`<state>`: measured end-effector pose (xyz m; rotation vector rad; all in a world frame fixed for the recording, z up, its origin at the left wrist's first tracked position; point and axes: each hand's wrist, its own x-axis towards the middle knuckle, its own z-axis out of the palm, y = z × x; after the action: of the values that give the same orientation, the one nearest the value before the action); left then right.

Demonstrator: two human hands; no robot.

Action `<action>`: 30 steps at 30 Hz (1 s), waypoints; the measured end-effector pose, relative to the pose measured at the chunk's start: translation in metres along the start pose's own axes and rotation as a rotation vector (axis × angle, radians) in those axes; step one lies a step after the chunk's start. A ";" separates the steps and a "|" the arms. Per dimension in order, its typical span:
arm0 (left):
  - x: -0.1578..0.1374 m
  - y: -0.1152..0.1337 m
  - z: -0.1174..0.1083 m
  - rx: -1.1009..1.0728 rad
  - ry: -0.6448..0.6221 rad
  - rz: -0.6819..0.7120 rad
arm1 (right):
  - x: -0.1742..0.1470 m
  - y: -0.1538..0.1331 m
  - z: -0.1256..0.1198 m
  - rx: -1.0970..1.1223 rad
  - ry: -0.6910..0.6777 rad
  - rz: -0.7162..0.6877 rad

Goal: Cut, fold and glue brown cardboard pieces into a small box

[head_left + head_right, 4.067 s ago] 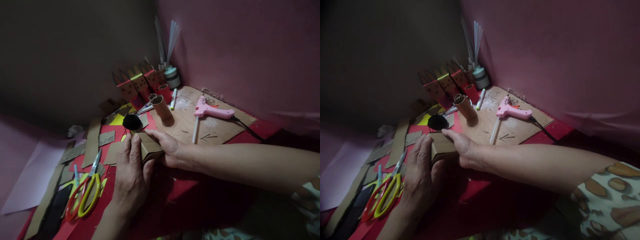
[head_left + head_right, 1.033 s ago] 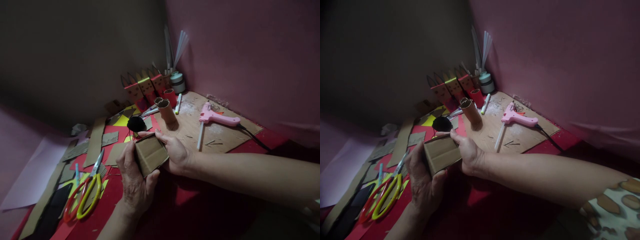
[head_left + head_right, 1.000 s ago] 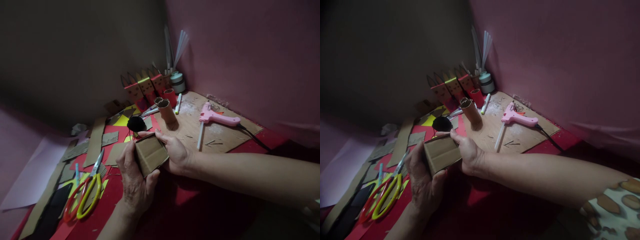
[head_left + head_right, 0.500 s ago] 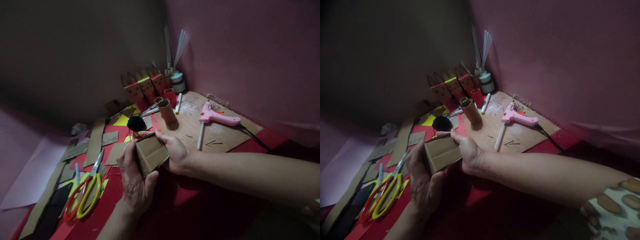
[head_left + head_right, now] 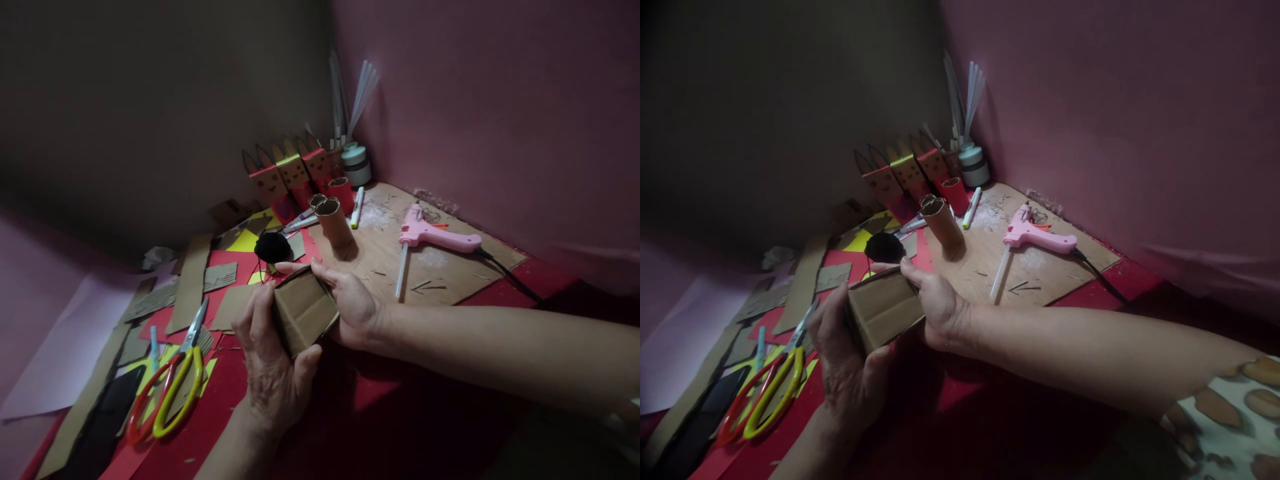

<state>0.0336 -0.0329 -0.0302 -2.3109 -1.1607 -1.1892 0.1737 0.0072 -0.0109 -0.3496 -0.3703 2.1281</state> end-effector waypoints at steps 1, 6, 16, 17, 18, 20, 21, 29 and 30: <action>0.000 0.000 0.000 0.007 0.005 0.011 | 0.000 0.000 0.000 0.000 -0.009 0.006; 0.000 0.000 -0.001 0.023 0.009 0.030 | 0.001 0.001 -0.002 0.008 -0.051 -0.006; 0.001 0.001 0.000 0.016 0.015 0.019 | 0.000 0.000 0.001 0.021 -0.043 0.010; 0.001 0.001 0.000 0.018 0.016 0.017 | 0.000 0.000 0.001 0.021 -0.045 0.008; 0.001 0.001 0.000 0.021 0.017 0.017 | 0.000 0.000 0.000 0.019 -0.046 0.006; 0.001 0.001 0.000 0.028 0.014 0.021 | 0.000 0.001 -0.001 0.020 -0.044 0.006; 0.001 0.001 0.000 0.029 0.012 0.025 | 0.000 0.001 -0.001 0.022 -0.041 0.006; -0.001 0.000 -0.001 0.008 -0.011 0.002 | 0.002 0.000 -0.001 0.050 -0.023 0.036; -0.001 0.000 -0.001 0.006 -0.012 -0.001 | 0.002 -0.001 0.000 0.055 -0.023 0.036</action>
<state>0.0329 -0.0340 -0.0307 -2.3167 -1.1681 -1.1715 0.1733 0.0090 -0.0111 -0.3024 -0.3198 2.1750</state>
